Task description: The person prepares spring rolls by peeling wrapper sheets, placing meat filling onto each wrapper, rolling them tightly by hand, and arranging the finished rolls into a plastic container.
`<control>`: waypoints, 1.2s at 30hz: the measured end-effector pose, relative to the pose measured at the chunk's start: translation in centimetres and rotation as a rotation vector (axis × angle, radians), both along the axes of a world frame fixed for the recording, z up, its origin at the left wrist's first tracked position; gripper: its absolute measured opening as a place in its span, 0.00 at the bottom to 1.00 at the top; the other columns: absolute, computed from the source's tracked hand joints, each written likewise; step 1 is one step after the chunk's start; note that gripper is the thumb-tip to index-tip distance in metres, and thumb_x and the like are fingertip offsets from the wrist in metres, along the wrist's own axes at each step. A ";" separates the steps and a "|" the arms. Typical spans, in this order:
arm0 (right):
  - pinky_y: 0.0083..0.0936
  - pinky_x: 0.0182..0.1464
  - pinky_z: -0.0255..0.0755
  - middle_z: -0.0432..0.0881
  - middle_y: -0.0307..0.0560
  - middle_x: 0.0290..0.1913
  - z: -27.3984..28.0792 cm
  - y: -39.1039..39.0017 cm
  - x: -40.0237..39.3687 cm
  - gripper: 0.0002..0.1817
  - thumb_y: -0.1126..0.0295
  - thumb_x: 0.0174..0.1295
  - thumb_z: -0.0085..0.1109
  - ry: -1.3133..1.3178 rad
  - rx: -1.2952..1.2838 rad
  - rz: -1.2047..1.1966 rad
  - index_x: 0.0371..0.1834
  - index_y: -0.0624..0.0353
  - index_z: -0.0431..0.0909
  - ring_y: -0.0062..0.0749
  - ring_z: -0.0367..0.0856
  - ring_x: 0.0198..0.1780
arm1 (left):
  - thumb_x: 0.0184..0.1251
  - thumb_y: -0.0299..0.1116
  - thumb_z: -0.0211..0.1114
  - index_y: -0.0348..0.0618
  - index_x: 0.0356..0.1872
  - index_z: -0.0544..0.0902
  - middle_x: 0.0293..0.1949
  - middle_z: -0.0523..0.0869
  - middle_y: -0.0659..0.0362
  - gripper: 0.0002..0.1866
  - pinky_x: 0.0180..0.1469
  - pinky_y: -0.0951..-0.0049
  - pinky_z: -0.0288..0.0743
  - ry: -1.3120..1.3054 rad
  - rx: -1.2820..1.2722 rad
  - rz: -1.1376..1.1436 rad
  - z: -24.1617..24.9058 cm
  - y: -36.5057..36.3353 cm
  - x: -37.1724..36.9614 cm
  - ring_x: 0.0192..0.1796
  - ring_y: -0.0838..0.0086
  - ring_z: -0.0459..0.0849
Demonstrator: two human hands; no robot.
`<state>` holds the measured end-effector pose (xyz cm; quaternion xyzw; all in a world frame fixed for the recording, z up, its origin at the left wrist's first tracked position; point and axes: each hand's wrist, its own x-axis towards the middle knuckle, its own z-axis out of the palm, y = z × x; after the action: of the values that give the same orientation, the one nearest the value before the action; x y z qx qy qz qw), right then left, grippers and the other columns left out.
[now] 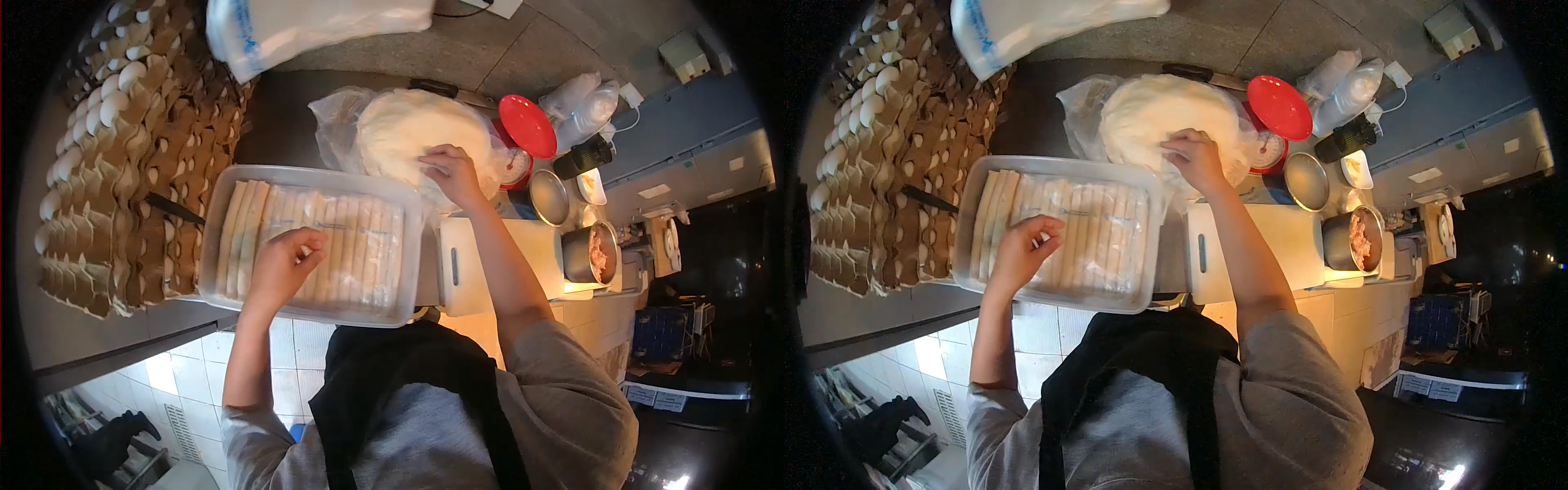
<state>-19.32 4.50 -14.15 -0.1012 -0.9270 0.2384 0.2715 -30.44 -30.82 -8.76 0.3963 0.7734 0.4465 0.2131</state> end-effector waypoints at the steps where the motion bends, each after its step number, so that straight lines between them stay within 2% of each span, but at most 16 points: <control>1: 0.31 0.47 0.74 0.82 0.43 0.39 -0.1 0.4 -0.1 0.10 0.67 0.50 0.70 0.025 -0.038 0.015 0.37 0.53 0.87 0.39 0.80 0.44 | 0.57 0.25 0.67 0.41 0.42 0.83 0.32 0.86 0.56 0.10 0.33 0.75 0.75 -0.028 0.043 -0.004 0.6 1.4 1.2 0.30 0.71 0.82; 4: 0.28 0.46 0.74 0.84 0.44 0.36 -0.3 2.4 -0.7 0.09 0.65 0.55 0.66 -0.022 -0.098 0.045 0.37 0.55 0.86 0.37 0.81 0.41 | 0.58 0.25 0.67 0.41 0.42 0.84 0.32 0.85 0.57 0.10 0.33 0.75 0.74 -0.025 0.064 0.011 1.5 5.5 4.9 0.30 0.73 0.82; 7: 0.26 0.43 0.73 0.85 0.45 0.32 0.6 4.1 -1.6 0.10 0.65 0.58 0.62 -0.112 -0.657 -0.013 0.36 0.59 0.86 0.32 0.81 0.35 | 0.60 0.26 0.68 0.40 0.43 0.84 0.32 0.85 0.61 0.09 0.35 0.79 0.72 -0.112 0.160 0.045 0.4 10.0 8.9 0.31 0.80 0.79; 10: 0.21 0.41 0.69 0.82 0.38 0.29 3.1 6.1 -1.9 0.11 0.65 0.61 0.60 -0.297 -0.802 0.054 0.37 0.62 0.85 0.22 0.74 0.32 | 0.62 0.26 0.67 0.40 0.43 0.83 0.33 0.86 0.62 0.09 0.37 0.80 0.72 -0.093 0.178 0.078 0.8 14.7 12.0 0.33 0.82 0.79; 15: 0.27 0.39 0.71 0.84 0.46 0.30 1.8 8.2 -2.8 0.12 0.63 0.62 0.57 -0.132 -0.704 0.079 0.39 0.61 0.83 0.30 0.78 0.31 | 0.62 0.25 0.66 0.39 0.44 0.83 0.37 0.86 0.60 0.09 0.41 0.76 0.76 -0.112 0.275 0.259 -0.4 20.9 15.3 0.38 0.79 0.83; 18: 0.29 0.38 0.70 0.82 0.49 0.30 3.5 8.6 -2.1 0.12 0.63 0.64 0.57 -0.073 -0.532 0.221 0.38 0.61 0.82 0.32 0.77 0.31 | 0.61 0.24 0.65 0.39 0.44 0.83 0.42 0.86 0.56 0.10 0.45 0.74 0.76 0.161 0.350 0.439 0.0 23.5 15.9 0.43 0.73 0.83; 19: 0.30 0.38 0.70 0.81 0.50 0.30 4.6 8.8 -1.6 0.12 0.63 0.64 0.56 -0.060 -0.443 0.293 0.38 0.62 0.82 0.33 0.76 0.31 | 0.59 0.22 0.64 0.40 0.47 0.82 0.46 0.84 0.53 0.14 0.52 0.72 0.74 0.353 0.346 0.492 1.0 24.1 15.7 0.50 0.62 0.82; 21: 0.31 0.39 0.70 0.80 0.51 0.30 7.3 9.1 -0.8 0.12 0.64 0.64 0.56 -0.212 -0.361 0.293 0.37 0.62 0.81 0.35 0.77 0.31 | 0.58 0.20 0.61 0.42 0.51 0.80 0.48 0.83 0.51 0.18 0.60 0.67 0.70 0.569 0.434 0.565 1.6 26.2 13.4 0.52 0.55 0.80; 24: 0.30 0.38 0.71 0.81 0.49 0.29 7.6 11.0 -0.8 0.11 0.65 0.65 0.56 -0.243 -0.341 0.313 0.35 0.63 0.81 0.33 0.77 0.31 | 0.61 0.22 0.57 0.48 0.53 0.79 0.44 0.84 0.51 0.19 0.63 0.62 0.67 0.938 0.300 0.564 0.3 28.6 7.7 0.51 0.54 0.81; 25: 0.30 0.38 0.71 0.81 0.48 0.28 7.8 11.5 -0.6 0.11 0.66 0.65 0.56 -0.228 -0.350 0.319 0.35 0.63 0.81 0.32 0.78 0.31 | 0.62 0.24 0.56 0.49 0.53 0.79 0.43 0.85 0.51 0.18 0.63 0.61 0.67 0.835 0.110 0.462 0.1 28.2 7.1 0.50 0.55 0.81; 27: 0.27 0.33 0.73 0.81 0.44 0.29 9.0 12.1 0.1 0.10 0.66 0.67 0.55 -0.194 -0.712 0.147 0.37 0.61 0.80 0.29 0.78 0.29 | 0.64 0.27 0.54 0.52 0.53 0.79 0.39 0.86 0.51 0.17 0.62 0.59 0.67 0.622 -0.249 0.256 0.2 27.5 5.6 0.49 0.57 0.82; 28: 0.25 0.31 0.74 0.81 0.41 0.29 9.6 12.3 0.4 0.09 0.66 0.68 0.54 -0.169 -0.895 0.058 0.38 0.60 0.79 0.27 0.78 0.28 | 0.64 0.28 0.53 0.53 0.53 0.79 0.38 0.86 0.51 0.17 0.61 0.58 0.68 0.594 -0.298 0.256 0.0 27.5 5.5 0.48 0.57 0.82; 30: 0.27 0.30 0.76 0.82 0.43 0.32 9.2 13.7 0.1 0.09 0.67 0.69 0.53 0.007 -0.965 0.043 0.41 0.60 0.79 0.29 0.80 0.30 | 0.65 0.31 0.53 0.55 0.54 0.78 0.36 0.86 0.52 0.16 0.60 0.58 0.69 0.543 -0.416 0.243 -1.0 27.0 5.6 0.47 0.58 0.83; 31: 0.27 0.29 0.78 0.82 0.43 0.33 9.2 14.5 -0.1 0.09 0.67 0.70 0.52 0.100 -0.996 0.033 0.42 0.60 0.78 0.30 0.82 0.30 | 0.66 0.32 0.51 0.57 0.57 0.76 0.39 0.86 0.52 0.18 0.56 0.57 0.72 0.627 -0.300 0.241 -2.4 26.7 4.9 0.45 0.57 0.84; 33: 0.28 0.29 0.78 0.82 0.43 0.34 10.2 17.0 -0.6 0.09 0.68 0.70 0.51 0.322 -0.867 -0.028 0.43 0.62 0.78 0.30 0.81 0.30 | 0.67 0.36 0.51 0.58 0.60 0.74 0.40 0.86 0.51 0.20 0.54 0.55 0.73 0.643 -0.308 0.249 -4.2 26.6 3.8 0.44 0.57 0.84; 36: 0.22 0.31 0.75 0.82 0.40 0.34 15.8 18.1 1.9 0.09 0.68 0.71 0.51 0.603 -0.860 -0.056 0.43 0.62 0.78 0.25 0.79 0.30 | 0.67 0.40 0.51 0.54 0.64 0.69 0.44 0.86 0.51 0.23 0.53 0.53 0.72 0.478 -0.449 0.262 -2.4 27.1 3.3 0.48 0.57 0.83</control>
<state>-17.38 22.58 1.62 -0.1553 -0.6229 0.6085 0.4664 -27.16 -3.77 -11.15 0.3302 0.9246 0.1837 0.0486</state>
